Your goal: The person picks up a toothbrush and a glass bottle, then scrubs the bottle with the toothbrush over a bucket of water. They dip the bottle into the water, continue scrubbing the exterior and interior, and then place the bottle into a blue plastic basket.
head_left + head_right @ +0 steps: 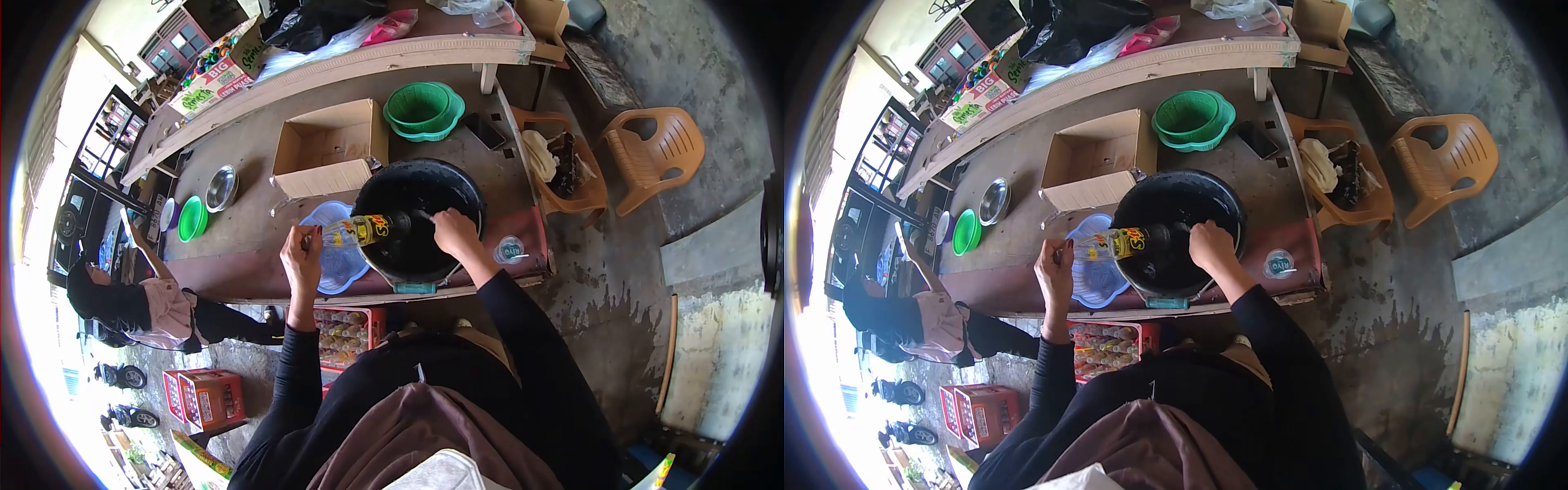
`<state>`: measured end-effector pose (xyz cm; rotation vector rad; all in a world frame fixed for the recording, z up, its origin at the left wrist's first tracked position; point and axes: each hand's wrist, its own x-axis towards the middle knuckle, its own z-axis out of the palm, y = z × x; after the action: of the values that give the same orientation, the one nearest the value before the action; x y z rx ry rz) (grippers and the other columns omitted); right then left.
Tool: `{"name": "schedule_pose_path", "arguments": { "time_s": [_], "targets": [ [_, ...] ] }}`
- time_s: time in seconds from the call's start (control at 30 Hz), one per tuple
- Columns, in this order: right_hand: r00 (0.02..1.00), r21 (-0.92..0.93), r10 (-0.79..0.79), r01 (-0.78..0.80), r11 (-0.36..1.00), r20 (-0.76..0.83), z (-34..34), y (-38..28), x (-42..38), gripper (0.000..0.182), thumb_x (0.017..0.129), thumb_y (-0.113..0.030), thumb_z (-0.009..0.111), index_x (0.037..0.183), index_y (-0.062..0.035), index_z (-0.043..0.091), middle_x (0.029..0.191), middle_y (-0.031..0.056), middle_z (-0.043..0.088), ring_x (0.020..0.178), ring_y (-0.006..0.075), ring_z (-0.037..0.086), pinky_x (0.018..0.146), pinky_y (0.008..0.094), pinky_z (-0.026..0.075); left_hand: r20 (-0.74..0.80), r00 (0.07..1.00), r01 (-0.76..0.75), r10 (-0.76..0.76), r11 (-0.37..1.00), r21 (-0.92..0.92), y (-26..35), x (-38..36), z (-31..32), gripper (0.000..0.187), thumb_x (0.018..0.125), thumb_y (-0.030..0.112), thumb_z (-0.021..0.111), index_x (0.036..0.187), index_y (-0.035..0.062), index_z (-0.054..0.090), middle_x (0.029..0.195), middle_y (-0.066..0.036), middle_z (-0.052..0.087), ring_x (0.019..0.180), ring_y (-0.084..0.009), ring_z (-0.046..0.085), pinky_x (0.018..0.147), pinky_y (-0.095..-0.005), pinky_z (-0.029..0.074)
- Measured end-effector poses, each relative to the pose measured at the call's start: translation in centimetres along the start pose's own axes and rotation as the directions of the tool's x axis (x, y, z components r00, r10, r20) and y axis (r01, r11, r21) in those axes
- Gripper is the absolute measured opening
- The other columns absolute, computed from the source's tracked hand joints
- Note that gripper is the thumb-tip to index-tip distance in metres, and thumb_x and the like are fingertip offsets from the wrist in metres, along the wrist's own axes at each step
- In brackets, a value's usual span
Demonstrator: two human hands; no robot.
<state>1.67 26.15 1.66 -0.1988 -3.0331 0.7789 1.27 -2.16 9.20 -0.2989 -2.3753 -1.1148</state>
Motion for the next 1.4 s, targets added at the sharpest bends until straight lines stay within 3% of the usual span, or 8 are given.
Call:
{"name": "schedule_pose_path", "arguments": {
  "time_s": [0.07, 0.3, 0.5, 0.57, 0.97, 1.1, 1.23, 1.4],
  "targets": [
    [0.956, 0.045, -0.005, -0.009, 0.999, 0.294, 0.1, 0.3, 0.8, 0.022, 0.089, -0.014, 0.052, 0.100, -0.0064, 0.070, 0.103, 0.0213, 0.066, 0.089, 0.0395, 0.065, 0.081, 0.0462, 0.052, 0.002, 0.999, 0.032, -0.032, 0.999, 0.004, -0.4, 0.0, 0.3, 0.009, 0.086, 0.008, 0.062, 0.085, 0.0012, 0.057, 0.065, -0.009, 0.055, 0.053, -0.0121, 0.046, 0.052, -0.0284, 0.040],
    [0.919, 0.306, -0.141, 0.024, 0.952, 0.367, -0.3, 1.6, 2.0, 0.027, 0.085, -0.011, 0.052, 0.104, -0.0110, 0.071, 0.102, 0.0199, 0.066, 0.097, 0.0366, 0.064, 0.086, 0.0433, 0.050, -0.105, 0.987, 0.125, -0.121, 0.992, 0.026, -2.4, -0.5, 0.5, 0.018, 0.091, 0.013, 0.059, 0.081, 0.0014, 0.049, 0.058, -0.011, 0.048, 0.050, -0.0152, 0.038, 0.048, -0.0316, 0.035],
    [0.963, 0.350, -0.091, -0.004, 0.937, 0.253, -1.7, 1.8, 2.3, 0.024, 0.087, -0.018, 0.056, 0.104, -0.0112, 0.072, 0.106, 0.0176, 0.066, 0.100, 0.0357, 0.063, 0.088, 0.0410, 0.050, -0.114, 0.988, 0.110, -0.105, 0.993, 0.034, -1.9, -0.5, 0.7, 0.020, 0.092, 0.014, 0.059, 0.080, 0.0022, 0.049, 0.057, -0.010, 0.046, 0.049, -0.0142, 0.038, 0.047, -0.0313, 0.035],
    [0.912, 0.122, -0.229, 0.199, 0.972, 0.340, 0.0, 2.5, 2.5, 0.027, 0.085, -0.010, 0.054, 0.107, -0.0094, 0.071, 0.090, 0.0142, 0.070, 0.085, 0.0282, 0.068, 0.075, 0.0363, 0.051, -0.118, 0.989, 0.090, -0.084, 0.995, 0.049, -1.7, -0.3, 0.6, 0.021, 0.093, 0.015, 0.059, 0.079, 0.0029, 0.048, 0.056, -0.009, 0.045, 0.048, -0.0126, 0.038, 0.047, -0.0300, 0.035],
    [0.951, 0.217, -0.118, 0.055, 0.975, 0.285, 0.6, 1.4, 3.6, 0.021, 0.087, -0.018, 0.056, 0.099, -0.0127, 0.073, 0.101, 0.0186, 0.067, 0.096, 0.0380, 0.063, 0.082, 0.0450, 0.050, -0.053, 0.998, 0.023, -0.018, 0.995, 0.092, 0.0, 0.5, 1.0, 0.016, 0.088, 0.010, 0.062, 0.081, 0.0013, 0.051, 0.062, -0.013, 0.052, 0.049, -0.0173, 0.045, 0.050, -0.0311, 0.040],
    [0.778, 0.269, -0.118, -0.068, 0.961, 0.617, 1.6, 1.0, 4.2, 0.029, 0.082, -0.003, 0.053, 0.104, -0.0074, 0.072, 0.079, 0.0057, 0.069, 0.060, 0.0138, 0.059, 0.052, 0.0294, 0.046, -0.071, 0.997, -0.017, 0.023, 0.996, 0.086, -0.2, 0.8, 1.4, 0.017, 0.088, 0.012, 0.062, 0.080, 0.0019, 0.052, 0.059, -0.012, 0.050, 0.049, -0.0162, 0.042, 0.048, -0.0317, 0.037],
    [0.883, 0.463, -0.029, -0.218, 0.859, 0.468, 1.0, 0.8, 3.7, 0.027, 0.083, -0.004, 0.051, 0.099, -0.0069, 0.073, 0.077, 0.0055, 0.068, 0.053, 0.0090, 0.051, 0.044, 0.0269, 0.039, -0.073, 0.997, -0.025, 0.031, 0.997, 0.071, -0.4, 0.5, 1.8, 0.019, 0.089, 0.015, 0.063, 0.081, 0.0023, 0.051, 0.058, -0.012, 0.049, 0.048, -0.0161, 0.039, 0.048, -0.0333, 0.035],
    [0.973, 0.155, 0.095, -0.129, 0.980, 0.211, 3.4, 2.6, 5.4, 0.025, 0.080, -0.007, 0.056, 0.099, -0.0083, 0.072, 0.098, 0.0178, 0.068, 0.093, 0.0340, 0.066, 0.082, 0.0397, 0.051, -0.073, 0.997, -0.031, 0.036, 0.997, 0.068, -0.8, 0.3, 2.5, 0.019, 0.088, 0.016, 0.064, 0.082, 0.0017, 0.053, 0.060, -0.013, 0.052, 0.049, -0.0182, 0.044, 0.050, -0.0340, 0.039]
  ]
}}
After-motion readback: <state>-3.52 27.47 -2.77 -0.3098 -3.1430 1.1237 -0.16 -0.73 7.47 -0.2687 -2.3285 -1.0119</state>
